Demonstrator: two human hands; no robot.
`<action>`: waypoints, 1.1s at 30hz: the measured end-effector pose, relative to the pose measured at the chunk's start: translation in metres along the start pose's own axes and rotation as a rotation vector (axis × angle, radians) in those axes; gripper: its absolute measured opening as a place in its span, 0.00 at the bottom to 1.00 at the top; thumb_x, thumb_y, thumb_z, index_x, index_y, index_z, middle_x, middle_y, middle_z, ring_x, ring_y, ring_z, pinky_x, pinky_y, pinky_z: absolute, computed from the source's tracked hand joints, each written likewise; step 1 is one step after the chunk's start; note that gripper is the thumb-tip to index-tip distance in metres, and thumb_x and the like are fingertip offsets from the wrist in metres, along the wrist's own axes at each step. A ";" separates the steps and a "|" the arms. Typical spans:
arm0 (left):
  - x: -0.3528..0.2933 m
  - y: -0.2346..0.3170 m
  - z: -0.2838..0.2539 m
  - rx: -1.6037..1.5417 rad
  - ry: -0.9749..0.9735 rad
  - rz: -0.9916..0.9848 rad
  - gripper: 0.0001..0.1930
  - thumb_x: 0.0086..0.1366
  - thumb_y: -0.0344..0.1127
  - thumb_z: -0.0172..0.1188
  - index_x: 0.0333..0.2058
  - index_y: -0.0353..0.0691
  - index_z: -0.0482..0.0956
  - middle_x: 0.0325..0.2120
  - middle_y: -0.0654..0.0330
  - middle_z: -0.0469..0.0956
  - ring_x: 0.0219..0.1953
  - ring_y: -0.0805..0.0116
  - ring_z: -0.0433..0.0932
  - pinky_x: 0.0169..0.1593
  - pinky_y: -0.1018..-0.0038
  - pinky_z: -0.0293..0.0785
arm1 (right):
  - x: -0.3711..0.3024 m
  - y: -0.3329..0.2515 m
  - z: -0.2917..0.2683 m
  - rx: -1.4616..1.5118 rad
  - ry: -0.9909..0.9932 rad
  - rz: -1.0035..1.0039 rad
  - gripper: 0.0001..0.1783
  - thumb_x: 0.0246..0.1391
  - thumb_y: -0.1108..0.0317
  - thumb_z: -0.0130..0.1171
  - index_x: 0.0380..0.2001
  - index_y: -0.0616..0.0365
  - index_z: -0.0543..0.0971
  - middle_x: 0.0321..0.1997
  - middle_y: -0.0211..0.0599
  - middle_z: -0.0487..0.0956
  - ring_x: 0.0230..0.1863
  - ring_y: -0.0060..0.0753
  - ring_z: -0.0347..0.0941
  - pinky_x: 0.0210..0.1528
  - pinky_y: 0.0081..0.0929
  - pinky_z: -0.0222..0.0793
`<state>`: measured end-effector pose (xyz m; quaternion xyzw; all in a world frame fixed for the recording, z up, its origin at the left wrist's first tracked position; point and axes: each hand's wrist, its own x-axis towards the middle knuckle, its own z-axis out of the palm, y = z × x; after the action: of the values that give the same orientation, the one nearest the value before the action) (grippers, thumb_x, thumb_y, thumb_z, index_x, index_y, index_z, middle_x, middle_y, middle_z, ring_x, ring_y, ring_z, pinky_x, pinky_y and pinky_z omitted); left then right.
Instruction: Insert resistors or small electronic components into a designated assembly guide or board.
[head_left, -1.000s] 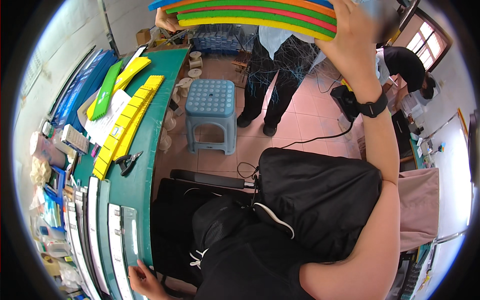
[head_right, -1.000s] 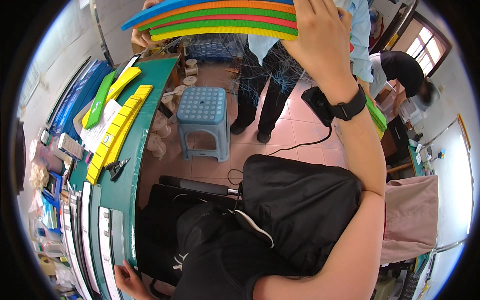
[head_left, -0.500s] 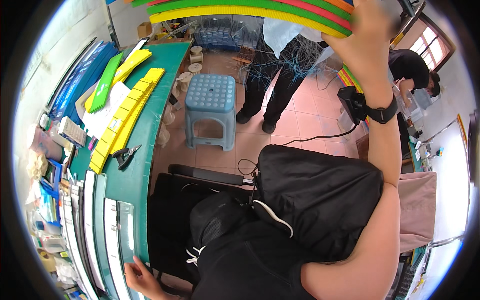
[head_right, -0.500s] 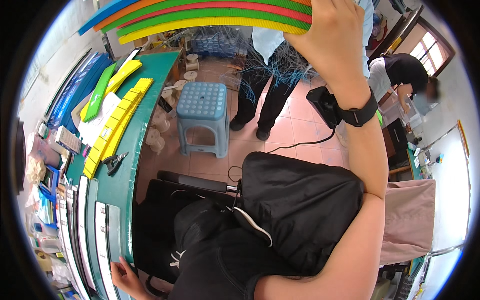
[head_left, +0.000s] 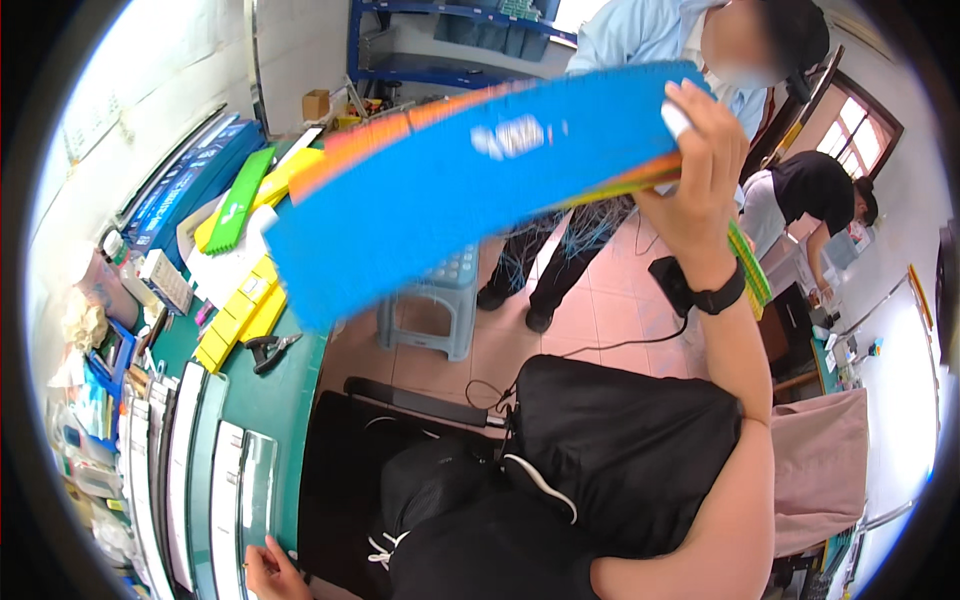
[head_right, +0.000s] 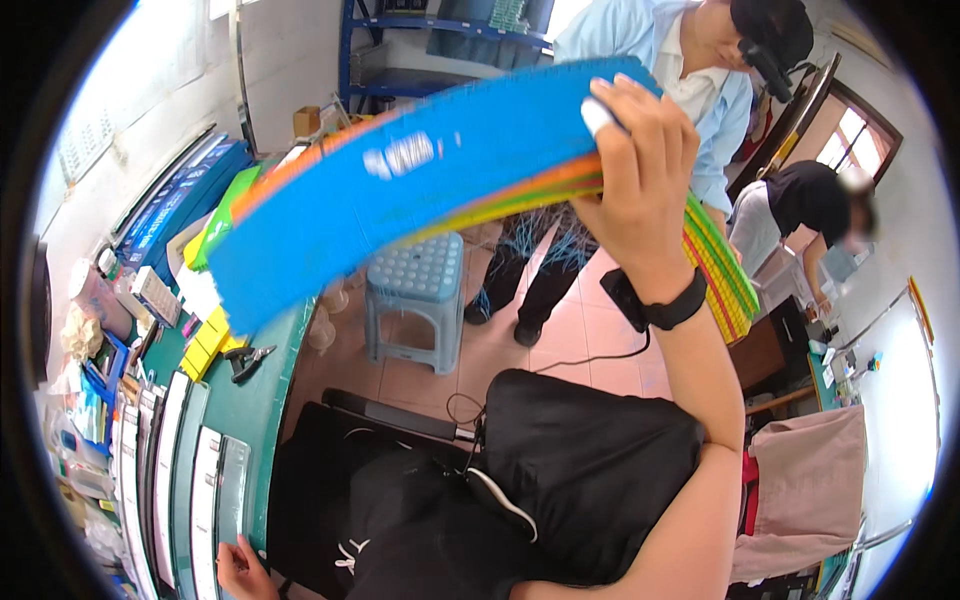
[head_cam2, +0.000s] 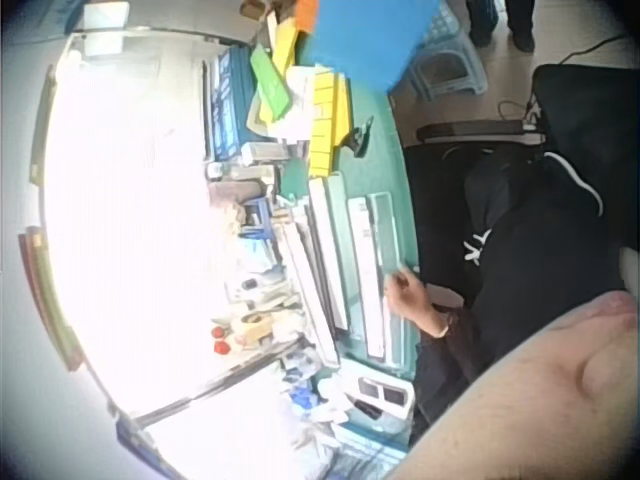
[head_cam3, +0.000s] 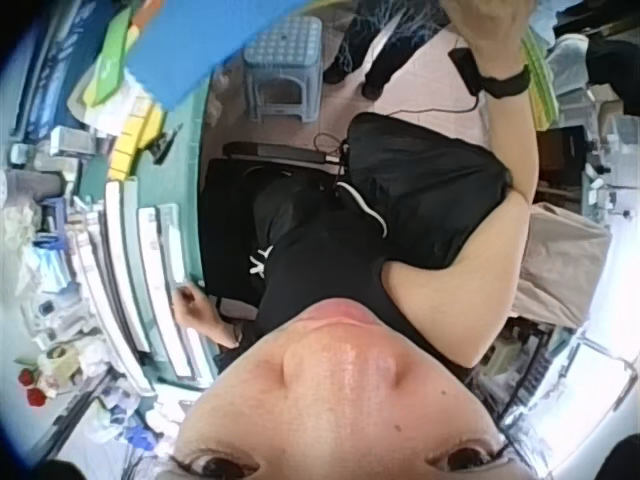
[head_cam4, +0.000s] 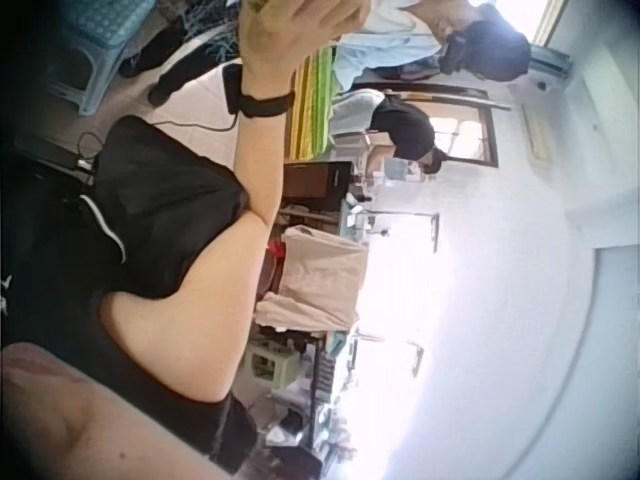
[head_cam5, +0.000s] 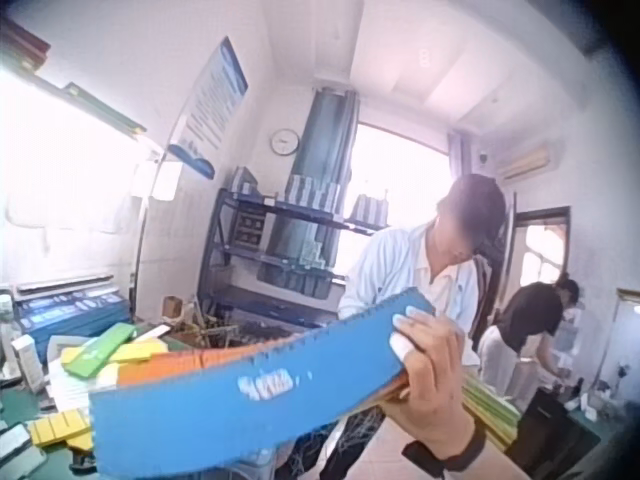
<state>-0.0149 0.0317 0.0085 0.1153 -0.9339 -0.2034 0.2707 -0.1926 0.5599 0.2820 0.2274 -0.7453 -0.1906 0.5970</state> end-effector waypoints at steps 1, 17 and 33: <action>-0.001 -0.003 0.001 0.039 0.004 0.025 0.16 0.64 0.30 0.68 0.20 0.36 0.71 0.13 0.57 0.69 0.16 0.66 0.63 0.23 0.69 0.65 | -0.006 0.001 0.002 -0.009 0.037 -0.040 0.27 0.41 0.68 0.74 0.46 0.54 0.73 0.58 0.40 0.77 0.60 0.49 0.73 0.65 0.51 0.60; 0.002 0.001 0.000 0.001 0.013 0.069 0.14 0.64 0.33 0.70 0.23 0.36 0.75 0.14 0.58 0.71 0.15 0.69 0.65 0.22 0.71 0.64 | -0.013 -0.005 0.006 -0.041 0.109 -0.181 0.26 0.53 0.58 0.72 0.45 0.50 0.66 0.60 0.39 0.77 0.62 0.49 0.73 0.68 0.57 0.58; 0.000 -0.004 0.003 0.031 0.038 0.089 0.16 0.64 0.34 0.70 0.21 0.38 0.73 0.12 0.61 0.70 0.13 0.72 0.63 0.20 0.72 0.61 | -0.013 -0.004 0.002 -0.051 0.105 -0.194 0.28 0.52 0.56 0.73 0.46 0.49 0.65 0.61 0.37 0.76 0.63 0.49 0.73 0.68 0.58 0.58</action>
<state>-0.0163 0.0287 0.0044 0.0819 -0.9357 -0.1745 0.2955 -0.1919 0.5638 0.2684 0.2930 -0.6824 -0.2541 0.6196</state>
